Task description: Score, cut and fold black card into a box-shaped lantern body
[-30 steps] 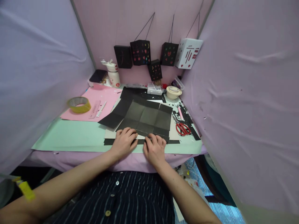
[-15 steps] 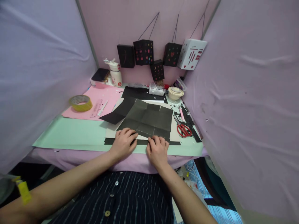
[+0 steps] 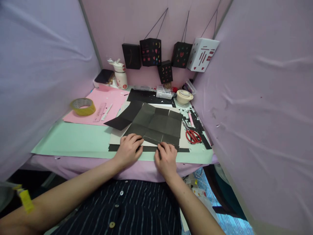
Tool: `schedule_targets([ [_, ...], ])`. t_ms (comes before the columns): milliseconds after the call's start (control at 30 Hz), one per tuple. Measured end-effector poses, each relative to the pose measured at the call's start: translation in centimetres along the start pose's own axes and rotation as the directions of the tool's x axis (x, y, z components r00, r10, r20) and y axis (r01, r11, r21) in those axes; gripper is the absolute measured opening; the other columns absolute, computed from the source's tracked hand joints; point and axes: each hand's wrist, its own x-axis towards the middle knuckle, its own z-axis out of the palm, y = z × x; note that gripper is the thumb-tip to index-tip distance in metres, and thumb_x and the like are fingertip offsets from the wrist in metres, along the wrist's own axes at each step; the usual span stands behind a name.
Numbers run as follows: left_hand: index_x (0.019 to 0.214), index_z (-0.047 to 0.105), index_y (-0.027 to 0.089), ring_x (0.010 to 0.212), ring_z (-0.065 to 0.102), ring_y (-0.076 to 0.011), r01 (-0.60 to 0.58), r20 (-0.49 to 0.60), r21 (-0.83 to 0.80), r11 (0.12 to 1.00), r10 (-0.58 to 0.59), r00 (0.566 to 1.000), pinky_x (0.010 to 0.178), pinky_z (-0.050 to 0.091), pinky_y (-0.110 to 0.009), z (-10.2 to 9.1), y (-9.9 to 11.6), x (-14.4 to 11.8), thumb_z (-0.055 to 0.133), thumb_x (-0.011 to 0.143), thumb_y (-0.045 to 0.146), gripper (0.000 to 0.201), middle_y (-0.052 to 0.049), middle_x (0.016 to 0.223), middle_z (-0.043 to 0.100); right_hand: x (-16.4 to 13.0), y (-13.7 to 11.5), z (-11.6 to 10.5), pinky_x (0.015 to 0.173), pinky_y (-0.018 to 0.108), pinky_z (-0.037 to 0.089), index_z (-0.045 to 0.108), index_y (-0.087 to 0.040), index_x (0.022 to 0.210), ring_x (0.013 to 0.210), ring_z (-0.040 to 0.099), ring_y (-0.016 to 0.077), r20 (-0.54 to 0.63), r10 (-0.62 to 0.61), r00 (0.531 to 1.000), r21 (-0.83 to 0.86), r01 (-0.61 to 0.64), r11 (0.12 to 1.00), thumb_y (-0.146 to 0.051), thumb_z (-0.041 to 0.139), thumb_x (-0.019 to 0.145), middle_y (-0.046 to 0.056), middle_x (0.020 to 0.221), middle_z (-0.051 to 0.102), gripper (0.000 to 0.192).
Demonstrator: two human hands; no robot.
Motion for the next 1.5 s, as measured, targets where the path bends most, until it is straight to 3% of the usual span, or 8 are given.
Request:
schedule_targets([
  [367,0.101,0.067,0.019,0.119,0.051,-0.0295,0.009,0.020,-0.009,1.000,-0.009,1.000,0.092,0.035,-0.048,-0.2,-0.1,0.1,0.058,0.086,0.023,0.018,-0.009,0.127,0.063,-0.4,-0.2,-0.6,0.090,0.041,0.036,0.067,-0.021,0.112,0.106,0.049,0.0262,0.061,0.028,0.998,-0.059,-0.024,0.998,-0.019,0.056,0.089,0.007,0.118,0.066,0.026],
  [533,0.118,0.060,0.016,0.122,0.052,-0.0249,-0.007,-0.016,-0.062,0.998,0.006,1.000,0.096,0.036,-0.043,-0.7,-0.5,-0.3,0.054,0.089,0.020,0.030,-0.010,0.129,0.062,0.5,0.8,-0.6,0.092,0.045,0.031,0.068,-0.022,0.108,0.108,0.050,0.0272,0.043,0.027,0.999,-0.099,-0.022,0.995,-0.025,0.059,0.090,0.007,0.117,0.067,0.021],
  [767,0.123,0.057,0.013,0.131,0.046,-0.0302,-0.006,0.118,0.028,1.000,0.002,0.993,0.100,0.037,-0.046,-1.1,-1.4,-1.3,0.055,0.091,0.032,0.038,-0.015,0.137,0.055,3.0,2.1,-1.5,0.093,0.049,0.032,0.070,-0.020,0.094,0.107,0.053,0.0292,0.078,0.038,0.996,-0.145,-0.026,0.989,-0.028,0.062,0.088,0.008,0.113,0.069,0.012],
  [933,0.123,0.057,0.014,0.129,0.048,-0.0301,-0.041,0.105,-0.008,0.999,0.041,0.994,0.100,0.040,-0.045,-1.2,-1.0,-1.5,0.054,0.092,0.030,0.035,-0.015,0.134,0.057,4.4,0.0,-1.1,0.094,0.045,0.043,0.064,-0.020,0.116,0.110,0.055,0.0260,0.156,-0.155,0.976,0.089,0.142,0.986,-0.024,0.056,0.092,0.011,0.119,0.066,0.026],
  [1133,0.113,0.062,0.016,0.124,0.052,-0.0244,-0.192,-0.006,-0.095,0.977,0.192,0.981,0.103,0.038,-0.040,-5.4,-0.9,0.9,0.050,0.094,0.026,0.023,-0.011,0.124,0.063,5.7,-0.4,0.6,0.091,0.042,0.051,0.061,-0.020,0.124,0.107,0.058,0.0248,0.309,-0.239,0.921,0.272,0.155,0.950,-0.026,0.064,0.088,0.011,0.115,0.066,0.037],
  [1233,0.124,0.057,0.018,0.129,0.047,-0.0284,-0.190,0.145,-0.041,0.981,0.194,0.970,0.106,0.032,-0.046,-6.7,-2.9,2.8,0.056,0.092,0.037,0.037,-0.011,0.133,0.058,6.0,0.2,0.9,0.090,0.041,0.051,0.064,-0.021,0.121,0.105,0.058,0.0244,0.331,-0.214,0.919,0.312,0.107,0.944,-0.026,0.068,0.085,0.010,0.113,0.066,0.036],
  [1333,0.121,0.060,0.020,0.111,0.060,-0.0265,-0.165,0.359,-0.072,0.984,0.180,0.916,0.096,0.041,-0.040,-6.0,-5.3,3.6,0.063,0.087,0.046,0.043,-0.009,0.118,0.066,6.3,0.4,0.9,0.086,0.040,0.052,0.065,-0.024,0.119,0.100,0.060,0.0234,0.352,-0.188,0.917,0.332,0.066,0.941,-0.027,0.070,0.084,0.007,0.108,0.068,0.036],
  [1500,0.120,0.063,0.018,0.112,0.057,-0.0261,-0.132,0.396,-0.123,0.984,0.171,0.902,0.092,0.044,-0.035,-4.3,-7.4,3.2,0.064,0.085,0.051,0.048,-0.011,0.122,0.062,7.1,0.5,1.0,0.087,0.040,0.052,0.067,-0.025,0.118,0.100,0.059,0.0234,0.375,-0.168,0.912,0.299,0.053,0.953,-0.029,0.071,0.082,0.007,0.109,0.067,0.036],
])
